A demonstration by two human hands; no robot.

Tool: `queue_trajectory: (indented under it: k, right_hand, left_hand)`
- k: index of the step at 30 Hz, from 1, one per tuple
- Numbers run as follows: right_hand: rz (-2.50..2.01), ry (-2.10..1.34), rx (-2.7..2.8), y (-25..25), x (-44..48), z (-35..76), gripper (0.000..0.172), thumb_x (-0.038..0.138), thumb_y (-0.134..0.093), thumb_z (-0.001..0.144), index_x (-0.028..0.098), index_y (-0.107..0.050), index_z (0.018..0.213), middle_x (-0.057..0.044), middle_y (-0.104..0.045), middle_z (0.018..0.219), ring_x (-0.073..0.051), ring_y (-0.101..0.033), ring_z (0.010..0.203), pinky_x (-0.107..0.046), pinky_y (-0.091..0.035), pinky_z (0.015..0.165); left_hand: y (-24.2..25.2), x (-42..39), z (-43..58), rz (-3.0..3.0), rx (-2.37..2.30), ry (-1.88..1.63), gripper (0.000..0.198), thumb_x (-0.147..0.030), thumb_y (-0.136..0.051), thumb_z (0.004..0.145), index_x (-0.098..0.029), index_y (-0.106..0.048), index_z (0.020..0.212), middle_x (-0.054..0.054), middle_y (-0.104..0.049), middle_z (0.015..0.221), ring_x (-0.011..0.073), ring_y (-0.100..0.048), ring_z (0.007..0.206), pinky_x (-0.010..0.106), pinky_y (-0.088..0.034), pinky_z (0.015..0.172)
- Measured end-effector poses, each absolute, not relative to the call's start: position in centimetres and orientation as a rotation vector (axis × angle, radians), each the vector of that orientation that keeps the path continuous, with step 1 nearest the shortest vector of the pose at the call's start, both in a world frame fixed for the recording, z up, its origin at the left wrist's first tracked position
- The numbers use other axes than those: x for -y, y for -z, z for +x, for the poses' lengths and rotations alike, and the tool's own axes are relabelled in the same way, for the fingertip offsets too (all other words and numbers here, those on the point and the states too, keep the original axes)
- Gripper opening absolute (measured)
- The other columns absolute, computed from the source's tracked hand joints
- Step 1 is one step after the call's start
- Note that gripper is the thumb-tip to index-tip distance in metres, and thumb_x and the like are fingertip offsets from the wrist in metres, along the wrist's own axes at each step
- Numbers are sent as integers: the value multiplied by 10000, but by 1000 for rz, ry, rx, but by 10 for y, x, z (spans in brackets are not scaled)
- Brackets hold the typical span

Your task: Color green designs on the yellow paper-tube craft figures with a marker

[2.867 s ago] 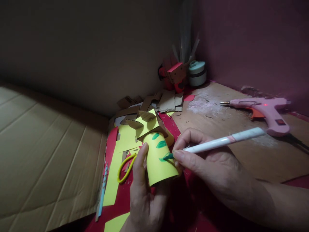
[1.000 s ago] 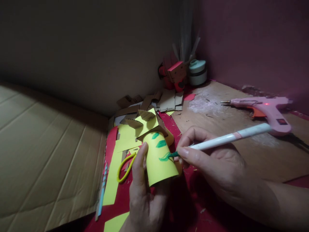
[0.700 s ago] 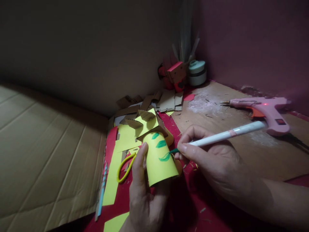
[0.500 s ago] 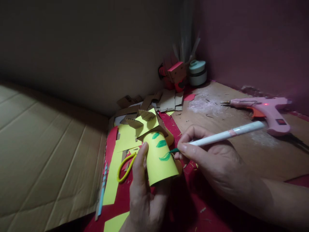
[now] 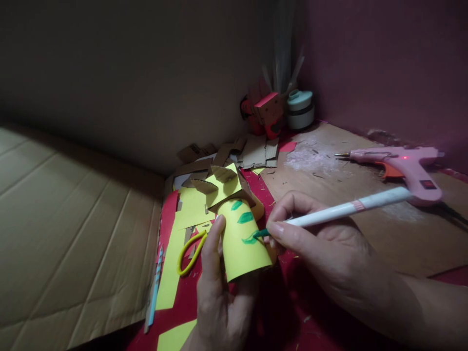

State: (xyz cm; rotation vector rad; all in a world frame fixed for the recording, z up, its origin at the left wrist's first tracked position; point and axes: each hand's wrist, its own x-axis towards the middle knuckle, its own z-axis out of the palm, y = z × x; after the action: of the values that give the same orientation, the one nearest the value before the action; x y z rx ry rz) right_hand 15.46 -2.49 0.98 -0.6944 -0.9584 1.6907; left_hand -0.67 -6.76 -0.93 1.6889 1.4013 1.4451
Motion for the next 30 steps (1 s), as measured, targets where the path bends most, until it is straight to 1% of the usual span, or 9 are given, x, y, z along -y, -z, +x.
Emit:
queue_trajectory:
  k: [4, 9, 11, 15, 19, 26, 30]
  right_hand:
    - [-690, -1709, 929, -11, 25, 152, 172, 292, -705, 972, 244, -624, 828, 51, -599, 717, -114, -528, 678, -225, -450, 609]
    - [-660, -1728, 909, -14, 24, 151, 175, 266, -698, 982, 241, -623, 827, 55, -623, 717, -102, -561, 684, -198, -471, 607]
    - [-657, -1721, 928, -14, 24, 151, 175, 252, -696, 984, 237, -626, 824, 55, -626, 717, -98, -566, 685, -187, -476, 603]
    - [-627, -1702, 925, -12, 25, 150, 162, 270, -709, 978, 237, -640, 835, 53, -626, 721, -98, -560, 684, -186, -483, 610]
    - [-619, -1710, 886, -9, 26, 150, 165, 305, -721, 981, 242, -645, 849, 50, -641, 723, -102, -572, 684, -194, -487, 612]
    - [-632, -1691, 951, -11, 26, 151, 175, 265, -720, 967, 233, -639, 816, 54, -627, 717, -96, -564, 683, -187, -481, 614]
    - [-644, -1702, 934, -12, 26, 150, 165, 294, -722, 969, 239, -645, 834, 52, -634, 719, -100, -568, 682, -191, -485, 616]
  left_hand:
    - [11, 67, -11, 1709, -1391, -1453, 621, -288, -695, 998, -366, -471, 1572, 90, -736, 1383, 286, -767, 1154, 458, -607, 1065]
    - [12, 67, -12, 1736, -1385, -1457, 633, -281, -688, 1003, -383, -455, 1582, 76, -727, 1395, 274, -750, 1191, 442, -586, 1096]
    - [12, 67, -11, 1734, -1390, -1457, 630, -280, -692, 1000, -368, -460, 1580, 83, -728, 1390, 271, -759, 1170, 442, -592, 1088]
    - [11, 67, -11, 1742, -1377, -1460, 636, -280, -690, 999, -347, -451, 1585, 102, -725, 1404, 297, -757, 1183, 463, -609, 1063]
    - [11, 67, -10, 1749, -1373, -1454, 632, -290, -678, 1009, -358, -445, 1593, 89, -732, 1396, 289, -753, 1193, 466, -585, 1097]
    - [15, 66, -19, 1785, -1367, -1450, 625, -261, -674, 1007, -379, -459, 1582, 84, -707, 1442, 290, -743, 1217, 463, -588, 1094]
    - [14, 63, -26, 1903, -1314, -1350, 721, -185, -674, 995, -391, -385, 1623, 85, -680, 1483, 282, -729, 1255, 420, -593, 1089]
